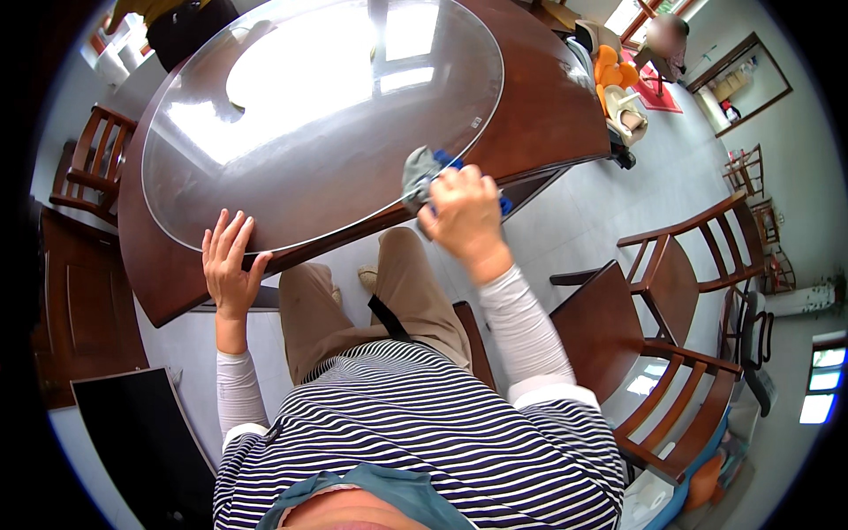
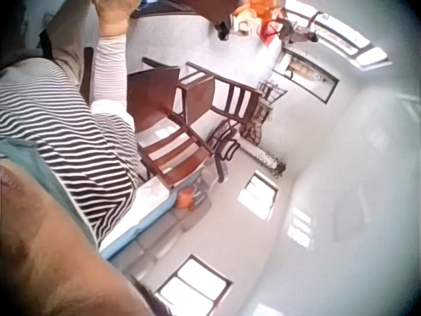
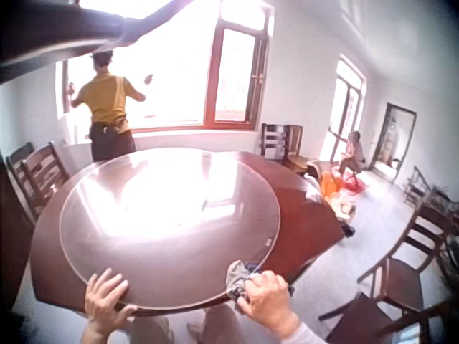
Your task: The person wipes a large wooden table with a blue and grey cloth, moving around the table to reach different sections.
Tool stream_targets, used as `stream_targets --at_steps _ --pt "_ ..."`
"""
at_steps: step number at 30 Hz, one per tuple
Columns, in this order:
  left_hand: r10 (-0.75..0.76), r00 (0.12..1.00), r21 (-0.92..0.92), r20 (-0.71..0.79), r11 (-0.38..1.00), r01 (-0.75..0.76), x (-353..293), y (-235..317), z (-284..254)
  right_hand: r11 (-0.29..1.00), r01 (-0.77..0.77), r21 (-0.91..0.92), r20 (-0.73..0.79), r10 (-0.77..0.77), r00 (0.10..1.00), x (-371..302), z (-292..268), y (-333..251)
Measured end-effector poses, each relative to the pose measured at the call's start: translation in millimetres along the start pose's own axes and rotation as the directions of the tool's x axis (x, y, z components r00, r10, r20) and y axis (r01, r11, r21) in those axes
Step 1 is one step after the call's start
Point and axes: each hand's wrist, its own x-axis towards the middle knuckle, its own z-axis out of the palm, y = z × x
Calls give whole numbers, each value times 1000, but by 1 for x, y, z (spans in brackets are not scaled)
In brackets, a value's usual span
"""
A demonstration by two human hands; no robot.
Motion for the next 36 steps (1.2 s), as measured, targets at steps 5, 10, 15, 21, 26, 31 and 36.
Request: stream_targets --at_steps 5,10,15,21,26,31,36 --pt "42 993 -99 -113 994 -53 -4 -4 -2 826 138 546 -30 -146 989 -17 0 -103" --pt "-122 907 -463 -403 882 -87 -43 33 -12 172 -288 942 284 48 958 -21 12 -142" --pt "-486 853 -942 188 158 297 -91 81 -22 312 29 950 -37 19 999 16 -6 -164" --pt "-453 755 -678 473 -735 -16 -89 85 -31 429 368 825 -123 -499 858 28 -15 -231" --pt "-491 730 -521 475 -826 -216 -100 49 -52 493 401 772 -180 -435 882 51 -8 -213" --pt "-787 575 -802 223 -484 -351 -122 -25 -97 871 290 397 -13 -311 950 50 20 -149" --pt "-868 488 -896 -94 287 339 -109 -115 -131 902 247 354 -55 -244 968 29 34 -114"
